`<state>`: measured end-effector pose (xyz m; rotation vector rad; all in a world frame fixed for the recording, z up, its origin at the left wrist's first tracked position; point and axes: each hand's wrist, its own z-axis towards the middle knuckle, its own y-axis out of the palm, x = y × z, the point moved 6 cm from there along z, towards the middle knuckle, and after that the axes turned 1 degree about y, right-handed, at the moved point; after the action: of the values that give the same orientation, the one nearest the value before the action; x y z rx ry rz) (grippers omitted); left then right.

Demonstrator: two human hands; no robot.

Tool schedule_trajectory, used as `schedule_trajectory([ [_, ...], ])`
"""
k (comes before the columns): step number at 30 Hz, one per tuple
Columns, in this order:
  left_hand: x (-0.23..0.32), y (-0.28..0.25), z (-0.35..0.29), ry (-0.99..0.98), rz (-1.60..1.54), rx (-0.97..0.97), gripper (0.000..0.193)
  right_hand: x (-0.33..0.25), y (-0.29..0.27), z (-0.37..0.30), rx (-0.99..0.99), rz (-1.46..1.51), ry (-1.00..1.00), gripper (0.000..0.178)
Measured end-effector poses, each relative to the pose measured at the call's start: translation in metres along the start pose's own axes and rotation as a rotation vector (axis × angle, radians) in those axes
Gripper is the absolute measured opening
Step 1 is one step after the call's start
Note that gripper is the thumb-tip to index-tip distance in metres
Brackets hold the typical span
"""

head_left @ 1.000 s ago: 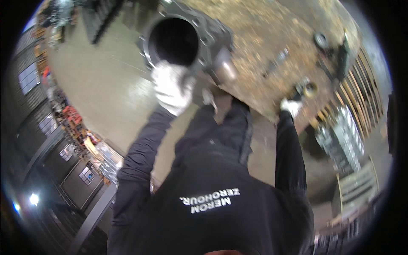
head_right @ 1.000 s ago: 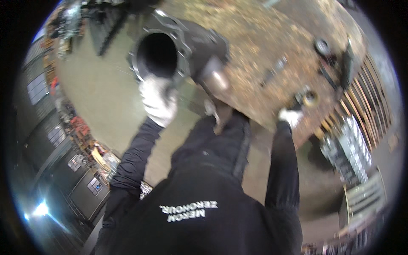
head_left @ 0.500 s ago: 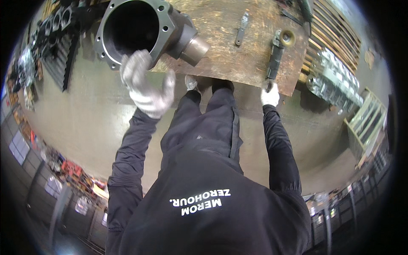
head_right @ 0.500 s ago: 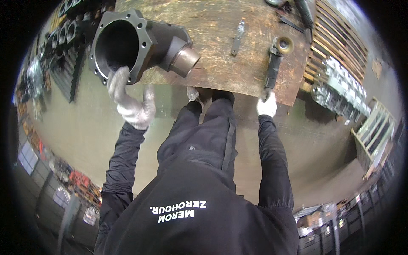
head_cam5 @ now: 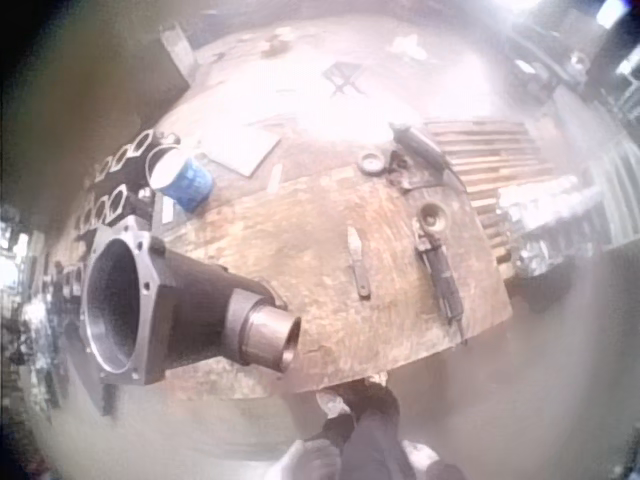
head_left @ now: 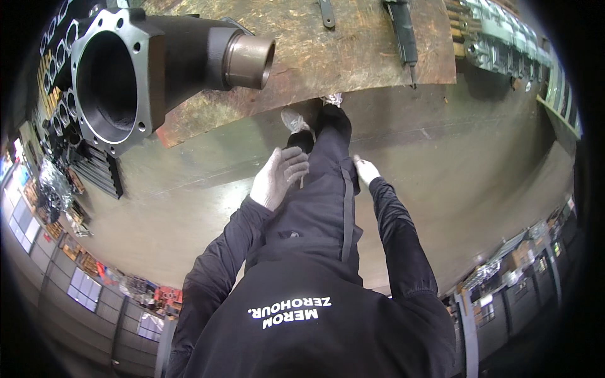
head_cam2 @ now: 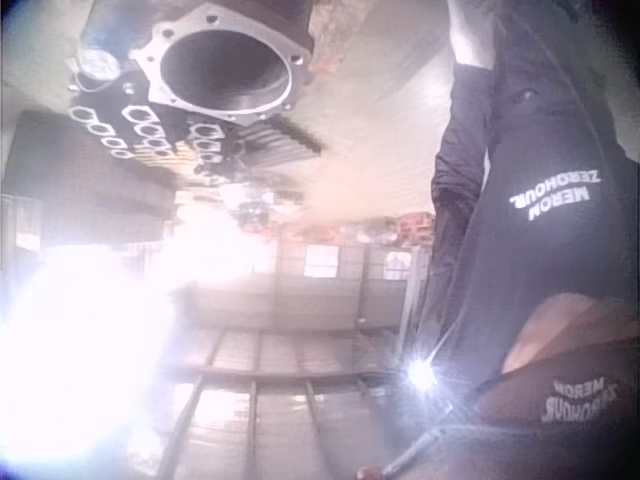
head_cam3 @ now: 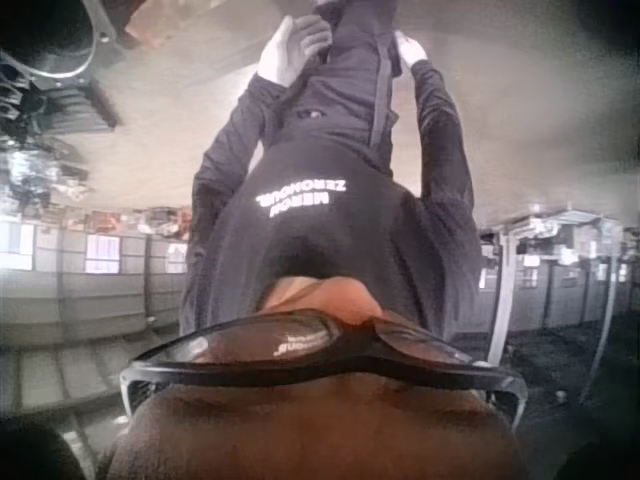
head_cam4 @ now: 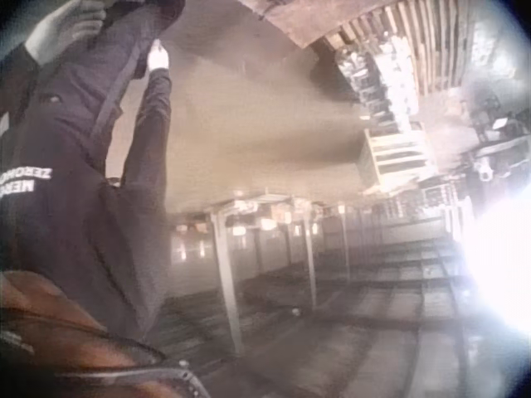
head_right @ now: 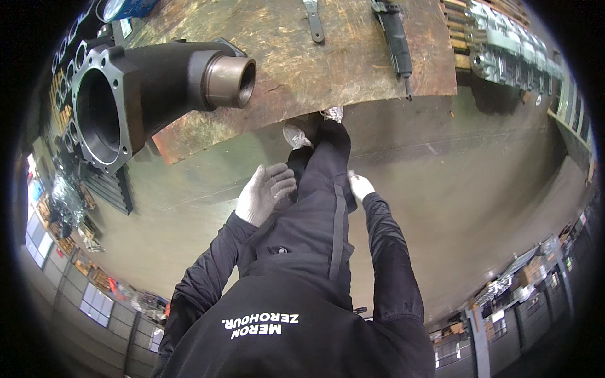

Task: The person uses an angle grinder to smooth the surface of a large metal part on a workbench. They reposition the part several times to reach different areas and continue grinding until the clip ends.

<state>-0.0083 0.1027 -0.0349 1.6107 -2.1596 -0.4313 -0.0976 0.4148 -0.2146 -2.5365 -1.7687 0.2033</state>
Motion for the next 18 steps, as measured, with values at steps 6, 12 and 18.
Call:
schedule_trajectory([
  [6, -0.004, -0.017, 0.026, 0.117, 0.459, 0.09, 0.039, 0.025, 0.025, -0.036, -0.336, 0.088, -0.141, 0.056],
  [12, -0.015, -0.038, 0.032, 0.222, 0.918, 0.066, 0.037, 0.016, 0.063, -0.015, -0.093, 0.132, -0.129, 0.051],
  [18, 0.001, -0.068, 0.011, 0.229, 1.138, 0.243, 0.04, 0.02, 0.066, 0.007, 0.337, -0.051, 0.004, 0.041],
])
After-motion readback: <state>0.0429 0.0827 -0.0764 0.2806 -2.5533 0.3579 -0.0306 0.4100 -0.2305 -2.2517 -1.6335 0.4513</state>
